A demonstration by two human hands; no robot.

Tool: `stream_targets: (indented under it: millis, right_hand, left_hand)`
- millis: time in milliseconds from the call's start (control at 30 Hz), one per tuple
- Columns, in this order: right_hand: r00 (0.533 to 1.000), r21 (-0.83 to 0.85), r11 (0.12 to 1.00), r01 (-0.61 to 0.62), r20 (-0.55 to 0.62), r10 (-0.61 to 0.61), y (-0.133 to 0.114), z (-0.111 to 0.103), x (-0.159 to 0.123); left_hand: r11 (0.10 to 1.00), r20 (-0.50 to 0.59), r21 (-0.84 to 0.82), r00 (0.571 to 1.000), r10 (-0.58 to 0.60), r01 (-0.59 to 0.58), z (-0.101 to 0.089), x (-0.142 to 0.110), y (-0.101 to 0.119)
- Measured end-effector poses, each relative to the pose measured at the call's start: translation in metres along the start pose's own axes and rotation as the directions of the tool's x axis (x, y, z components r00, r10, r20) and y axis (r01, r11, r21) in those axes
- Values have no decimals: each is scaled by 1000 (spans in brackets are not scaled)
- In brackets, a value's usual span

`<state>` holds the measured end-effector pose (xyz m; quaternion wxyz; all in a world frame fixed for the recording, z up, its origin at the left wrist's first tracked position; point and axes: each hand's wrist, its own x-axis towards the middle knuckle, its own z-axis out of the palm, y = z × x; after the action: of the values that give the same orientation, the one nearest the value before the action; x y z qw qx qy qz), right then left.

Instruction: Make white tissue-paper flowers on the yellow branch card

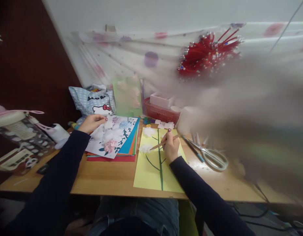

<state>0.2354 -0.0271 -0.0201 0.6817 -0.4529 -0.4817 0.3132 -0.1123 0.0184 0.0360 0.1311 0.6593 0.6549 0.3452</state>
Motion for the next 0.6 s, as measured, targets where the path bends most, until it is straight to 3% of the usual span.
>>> stream_targets:
  millis: [67, 100, 200, 433, 600]
  right_hand:
    - [1000, 0, 1000, -5, 16, 5, 0, 0, 0]
    - [1000, 3, 1000, -10, 24, 10, 0, 0, 0]
    - [999, 15, 1000, -26, 35, 25, 2, -1, 1]
    - [999, 10, 1000, -21, 42, 21, 6, -1, 1]
    - [1000, -1, 1000, -2, 26, 2, 4, -1, 1]
  left_hand:
    - [995, 257, -61, 964, -64, 83, 7, 2, -5]
    - [993, 329, -60, 941, -76, 101, 10, 3, -8]
    - [994, 395, -28, 915, -87, 107, 15, 3, -12]
    - [996, 356, -39, 933, -55, 74, 25, 2, -14]
    - [998, 192, -41, 981, -36, 45, 28, 2, -16]
